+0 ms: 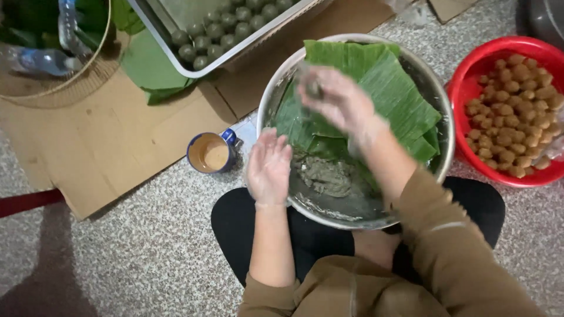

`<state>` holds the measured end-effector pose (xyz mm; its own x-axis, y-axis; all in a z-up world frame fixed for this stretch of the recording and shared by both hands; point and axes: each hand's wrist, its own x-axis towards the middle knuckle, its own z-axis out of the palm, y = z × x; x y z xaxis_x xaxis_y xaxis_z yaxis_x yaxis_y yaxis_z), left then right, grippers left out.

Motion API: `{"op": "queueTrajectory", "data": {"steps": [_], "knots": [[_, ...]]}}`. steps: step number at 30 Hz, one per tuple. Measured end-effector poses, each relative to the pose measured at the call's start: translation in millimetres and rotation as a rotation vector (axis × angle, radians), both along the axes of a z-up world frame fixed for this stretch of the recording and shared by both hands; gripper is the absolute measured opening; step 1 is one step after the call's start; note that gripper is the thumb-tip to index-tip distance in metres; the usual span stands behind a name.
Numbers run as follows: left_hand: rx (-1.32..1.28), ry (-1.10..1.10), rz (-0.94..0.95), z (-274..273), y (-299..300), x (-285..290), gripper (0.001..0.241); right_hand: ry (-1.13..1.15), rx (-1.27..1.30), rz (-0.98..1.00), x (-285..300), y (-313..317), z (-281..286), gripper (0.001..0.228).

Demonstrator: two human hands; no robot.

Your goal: A person is shaping dough into small balls and placing them onto banana leaves as part of a food preparation process.

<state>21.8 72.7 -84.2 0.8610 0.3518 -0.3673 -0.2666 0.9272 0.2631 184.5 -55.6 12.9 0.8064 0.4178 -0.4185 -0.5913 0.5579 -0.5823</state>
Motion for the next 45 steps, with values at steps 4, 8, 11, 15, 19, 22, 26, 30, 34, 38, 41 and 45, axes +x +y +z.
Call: {"op": "queueTrajectory", "data": {"steps": [4,8,11,15,19,22,26,30,34,38,41,45], "knots": [[-0.032,-0.051,0.048,-4.5,-0.3,20.6,0.039,-0.436,-0.251,0.283,78.1,31.8,23.7,0.044],[0.184,0.123,-0.047,-24.1,-1.2,39.9,0.043,-0.558,-0.464,0.357,111.0,59.9,15.5,0.04],[0.179,0.19,-0.026,-8.0,-2.4,47.9,0.039,-0.651,-0.586,0.5,125.2,76.3,8.9,0.041],[0.185,0.21,-0.001,-15.5,2.2,51.2,0.035,-0.776,-0.737,0.686,138.9,92.8,-0.5,0.045],[0.209,0.231,-0.014,-16.8,3.6,54.9,0.032,-0.909,-0.891,0.873,144.8,100.0,-4.9,0.051],[0.249,0.237,-0.026,-24.8,4.1,53.9,0.032,-0.994,-1.006,1.013,136.1,95.7,-9.0,0.057],[0.23,0.251,0.03,-20.5,2.4,51.8,0.027,-1.088,-1.172,1.19,111.5,72.2,-11.8,0.066],[0.291,0.264,0.108,-4.3,2.1,51.0,0.022,-1.173,-1.341,1.364,83.4,32.4,-12.3,0.075],[0.31,0.301,0.175,-2.9,-0.9,46.0,0.021,-1.274,-1.451,1.691,-21.9,-2.9,-48.0,0.093],[0.319,0.275,0.168,-0.4,0.0,38.9,0.02,-1.261,-1.67,1.752,-82.7,-23.8,-93.2,0.119],[0.345,0.276,0.151,16.5,-2.5,32.0,0.023,-1.586,-1.765,1.6,-94.0,-54.2,-198.3,0.08],[0.343,0.265,0.116,16.2,-6.9,30.2,0.024,-1.679,-1.578,1.494,-89.7,-78.3,-237.3,0.083]]}}
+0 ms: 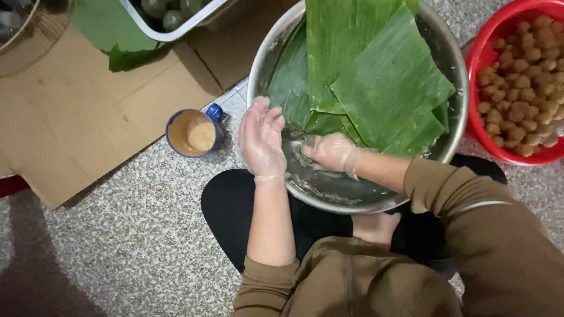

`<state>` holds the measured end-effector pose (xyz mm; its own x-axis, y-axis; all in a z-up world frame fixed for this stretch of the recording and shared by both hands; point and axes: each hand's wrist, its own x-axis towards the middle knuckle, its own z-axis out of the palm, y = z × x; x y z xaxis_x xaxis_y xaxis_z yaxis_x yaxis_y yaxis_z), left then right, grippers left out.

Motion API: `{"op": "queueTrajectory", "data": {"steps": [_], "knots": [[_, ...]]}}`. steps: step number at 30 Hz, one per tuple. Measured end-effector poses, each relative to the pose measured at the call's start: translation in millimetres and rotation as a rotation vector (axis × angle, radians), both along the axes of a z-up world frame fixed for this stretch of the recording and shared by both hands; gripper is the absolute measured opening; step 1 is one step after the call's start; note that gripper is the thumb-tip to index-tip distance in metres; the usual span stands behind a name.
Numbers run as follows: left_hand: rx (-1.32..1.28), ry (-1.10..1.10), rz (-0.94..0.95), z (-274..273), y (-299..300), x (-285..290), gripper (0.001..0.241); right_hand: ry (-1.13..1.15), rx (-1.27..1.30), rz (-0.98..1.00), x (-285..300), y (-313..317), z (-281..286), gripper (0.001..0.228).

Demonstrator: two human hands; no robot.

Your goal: A person is shaping dough into small balls and placing them onto banana leaves as part of a food preparation process.

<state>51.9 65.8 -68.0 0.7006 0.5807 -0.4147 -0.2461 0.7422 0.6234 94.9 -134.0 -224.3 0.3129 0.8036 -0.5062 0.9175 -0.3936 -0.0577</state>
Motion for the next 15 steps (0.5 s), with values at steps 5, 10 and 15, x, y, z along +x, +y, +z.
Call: {"op": "queueTrajectory", "data": {"steps": [5,10,15], "knots": [[0.398,0.349,-0.287,29.5,0.7,-2.7,0.027,0.639,0.401,-0.779,5.8,14.0,102.0,0.063],[0.896,0.624,-1.057,64.4,-14.7,-15.7,0.066,0.484,0.45,-0.7,-6.1,8.4,149.3,0.072],[0.993,0.548,-1.159,41.5,-36.7,-24.7,0.07,0.442,0.603,-0.765,-22.3,-2.9,163.8,0.086]]}}
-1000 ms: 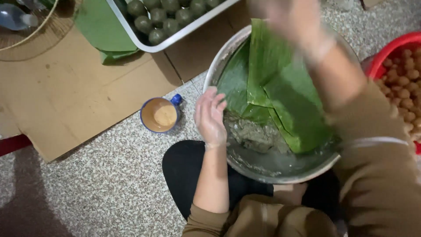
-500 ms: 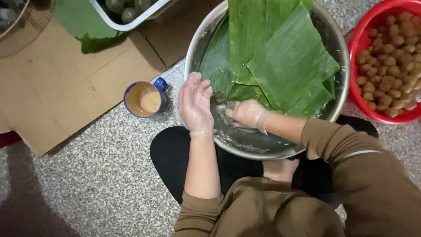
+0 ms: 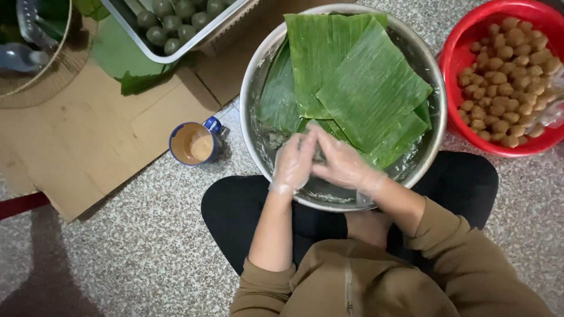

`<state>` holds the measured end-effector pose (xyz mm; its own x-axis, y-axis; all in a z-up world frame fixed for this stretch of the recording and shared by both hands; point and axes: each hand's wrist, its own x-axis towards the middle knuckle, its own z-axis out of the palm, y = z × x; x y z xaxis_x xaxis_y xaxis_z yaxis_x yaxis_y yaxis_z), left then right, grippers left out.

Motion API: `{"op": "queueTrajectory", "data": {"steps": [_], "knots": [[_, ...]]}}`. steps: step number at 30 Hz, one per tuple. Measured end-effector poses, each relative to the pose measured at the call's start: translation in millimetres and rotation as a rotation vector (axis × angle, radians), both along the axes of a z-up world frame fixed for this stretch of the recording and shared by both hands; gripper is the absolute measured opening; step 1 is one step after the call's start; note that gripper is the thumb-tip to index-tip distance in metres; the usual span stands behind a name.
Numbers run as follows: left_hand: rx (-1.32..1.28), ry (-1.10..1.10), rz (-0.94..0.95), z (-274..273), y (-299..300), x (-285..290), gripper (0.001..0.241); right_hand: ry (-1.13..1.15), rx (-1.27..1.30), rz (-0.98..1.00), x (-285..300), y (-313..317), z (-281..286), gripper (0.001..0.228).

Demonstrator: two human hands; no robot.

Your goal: A person is shaping dough into small balls and placing them onto banana leaves as part of a food preparation process.

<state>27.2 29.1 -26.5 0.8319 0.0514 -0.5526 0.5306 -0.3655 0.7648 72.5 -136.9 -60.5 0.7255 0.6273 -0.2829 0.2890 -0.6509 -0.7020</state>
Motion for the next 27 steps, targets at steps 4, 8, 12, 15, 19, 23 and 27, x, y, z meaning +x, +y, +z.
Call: {"op": "queueTrajectory", "data": {"steps": [4,8,12,15,19,23,27], "knots": [[-0.103,-0.177,0.086,18.1,2.0,-5.8,0.068,-0.301,-0.025,0.124,-9.5,-6.2,0.3,0.082],[-0.105,-0.125,0.102,10.5,-6.1,-9.9,0.054,-0.626,0.077,0.112,-12.8,-11.0,-32.9,0.059],[-0.474,-0.224,0.354,-58.4,-14.0,-12.8,0.036,-0.51,0.179,0.039,-19.9,-14.2,-23.3,0.056],[-0.267,-0.297,0.369,-48.8,-20.6,-15.2,0.034,-0.26,0.331,-0.094,-20.4,-17.9,-15.6,0.041],[-0.49,-0.229,0.458,-35.8,-9.3,-11.3,0.038,0.122,0.327,-0.166,-17.1,-26.9,6.5,0.051],[-0.763,-0.247,0.396,-7.3,-14.8,-11.4,0.056,-0.178,0.315,-0.008,-0.8,-32.1,17.0,0.071],[-1.022,-0.158,0.407,-22.3,-37.1,-13.7,0.069,-0.455,0.216,-0.044,-8.0,2.6,6.0,0.079]]}}
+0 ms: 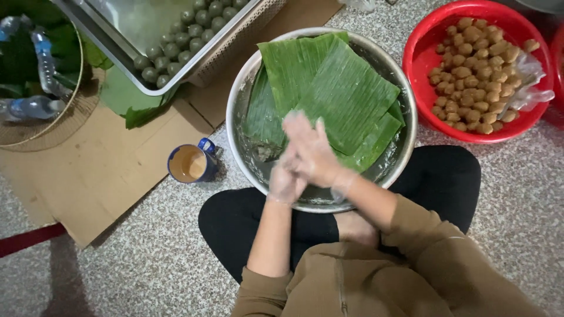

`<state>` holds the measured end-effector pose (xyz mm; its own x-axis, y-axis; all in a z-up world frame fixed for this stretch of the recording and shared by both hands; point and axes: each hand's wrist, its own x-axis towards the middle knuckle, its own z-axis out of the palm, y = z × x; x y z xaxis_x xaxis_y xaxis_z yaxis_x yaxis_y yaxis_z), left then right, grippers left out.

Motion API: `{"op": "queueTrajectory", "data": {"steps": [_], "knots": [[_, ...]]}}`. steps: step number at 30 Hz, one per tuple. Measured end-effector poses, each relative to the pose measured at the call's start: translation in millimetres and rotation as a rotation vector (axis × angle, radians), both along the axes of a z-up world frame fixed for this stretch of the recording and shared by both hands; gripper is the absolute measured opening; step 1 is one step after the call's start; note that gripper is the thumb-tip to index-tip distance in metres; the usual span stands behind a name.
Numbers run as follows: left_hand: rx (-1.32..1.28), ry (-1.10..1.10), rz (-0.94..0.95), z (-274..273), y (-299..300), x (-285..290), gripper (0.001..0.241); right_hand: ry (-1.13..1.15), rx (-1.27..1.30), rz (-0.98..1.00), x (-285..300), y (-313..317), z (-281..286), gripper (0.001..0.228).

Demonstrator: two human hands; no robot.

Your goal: A person is shaping dough into small balls and placing them onto banana leaves as part of a food preparation process.

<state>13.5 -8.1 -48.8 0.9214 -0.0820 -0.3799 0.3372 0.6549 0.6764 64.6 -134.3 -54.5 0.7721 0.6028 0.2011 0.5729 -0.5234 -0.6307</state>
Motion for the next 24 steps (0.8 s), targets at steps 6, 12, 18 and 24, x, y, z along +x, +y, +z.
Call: {"op": "queueTrajectory", "data": {"steps": [6,12,18,24], "knots": [[-0.665,-0.049,0.256,-49.2,12.1,1.8,0.081,-0.302,0.014,0.279,-45.9,52.5,46.5,0.123],[-1.143,-0.229,-0.07,-33.8,12.4,-16.8,0.083,-0.32,-0.245,0.039,7.1,64.2,3.7,0.115],[-0.651,0.049,0.294,12.7,1.8,9.8,0.085,-0.075,-0.394,0.101,-30.2,52.3,56.7,0.142],[-0.497,0.052,0.112,-29.0,4.7,-5.6,0.051,-0.11,-0.138,-0.023,17.0,37.7,-23.6,0.11]]}}
